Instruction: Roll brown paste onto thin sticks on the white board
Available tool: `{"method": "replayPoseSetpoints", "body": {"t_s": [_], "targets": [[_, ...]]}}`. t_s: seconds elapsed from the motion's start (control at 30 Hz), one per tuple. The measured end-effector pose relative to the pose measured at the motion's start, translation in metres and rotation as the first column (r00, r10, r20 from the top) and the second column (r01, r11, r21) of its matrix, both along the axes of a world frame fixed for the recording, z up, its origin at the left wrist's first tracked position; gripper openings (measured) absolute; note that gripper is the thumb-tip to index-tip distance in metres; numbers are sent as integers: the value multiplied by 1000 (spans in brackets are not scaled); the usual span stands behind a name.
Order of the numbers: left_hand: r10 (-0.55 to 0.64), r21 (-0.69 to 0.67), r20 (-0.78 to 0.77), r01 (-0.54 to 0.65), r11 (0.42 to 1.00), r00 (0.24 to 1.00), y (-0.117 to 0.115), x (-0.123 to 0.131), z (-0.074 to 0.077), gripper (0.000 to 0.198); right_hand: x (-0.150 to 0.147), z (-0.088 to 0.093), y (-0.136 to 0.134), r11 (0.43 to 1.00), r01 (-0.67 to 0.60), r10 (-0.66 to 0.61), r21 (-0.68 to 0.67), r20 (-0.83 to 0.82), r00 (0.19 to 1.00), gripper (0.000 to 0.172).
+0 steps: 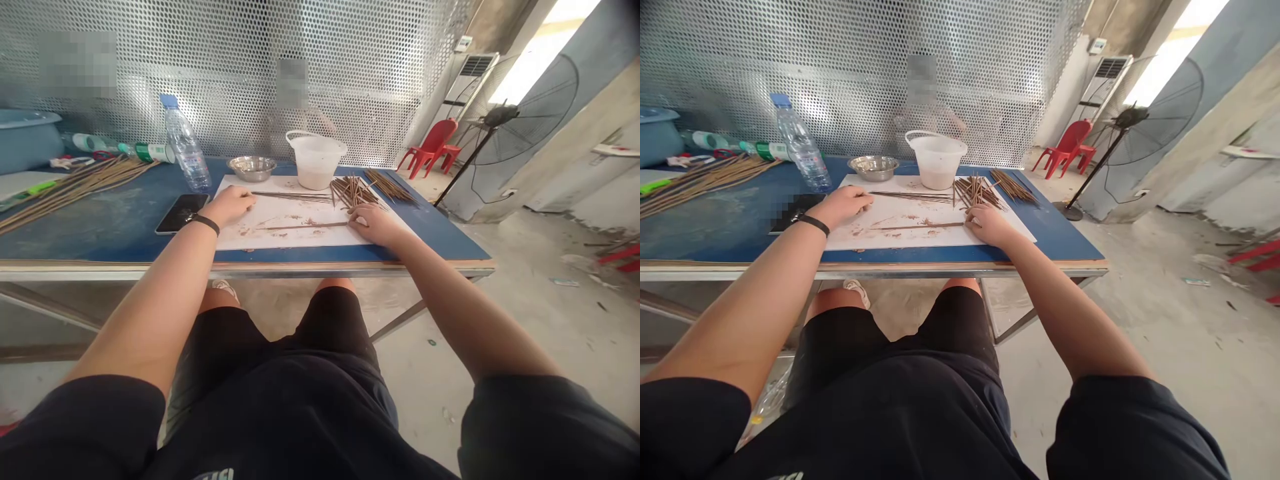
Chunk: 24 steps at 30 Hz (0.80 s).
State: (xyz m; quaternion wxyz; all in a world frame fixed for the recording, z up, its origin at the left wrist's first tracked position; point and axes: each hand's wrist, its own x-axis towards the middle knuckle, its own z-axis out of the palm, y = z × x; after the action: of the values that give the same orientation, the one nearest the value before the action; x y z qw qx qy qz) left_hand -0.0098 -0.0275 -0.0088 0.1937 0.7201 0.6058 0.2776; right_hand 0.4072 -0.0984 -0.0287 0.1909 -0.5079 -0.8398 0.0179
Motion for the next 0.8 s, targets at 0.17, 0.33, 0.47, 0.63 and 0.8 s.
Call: {"method": "replayPoseSetpoints", "body": {"t_s": [0.17, 0.33, 0.47, 0.63, 0.8], "targets": [[-11, 3, 41, 11, 1000, 999, 4, -1, -3, 25, -21, -2, -4, 999, -50, 50, 3, -33, 998, 28], [12, 64, 22, -13, 998, 1000, -2, 4, 1, 22, -46, 12, 1, 997, -18, 13, -80, -69, 998, 26], [-42, 147, -168, 67, 987, 985, -14, 20, 6, 24, -49, 33, 22, 973, 109, -150, -203, -199, 968, 18], [-215, 79, -385, 264, 961, 898, -65, 47, -2, 75, -54, 28, 47, 965, 190, -245, -180, -372, 895, 19], [-281, 64, -491, 356, 932, 825, -131, 61, -23, 92, -52, 11, 51, 968, 196, -242, -158, -376, 895, 18]]}}
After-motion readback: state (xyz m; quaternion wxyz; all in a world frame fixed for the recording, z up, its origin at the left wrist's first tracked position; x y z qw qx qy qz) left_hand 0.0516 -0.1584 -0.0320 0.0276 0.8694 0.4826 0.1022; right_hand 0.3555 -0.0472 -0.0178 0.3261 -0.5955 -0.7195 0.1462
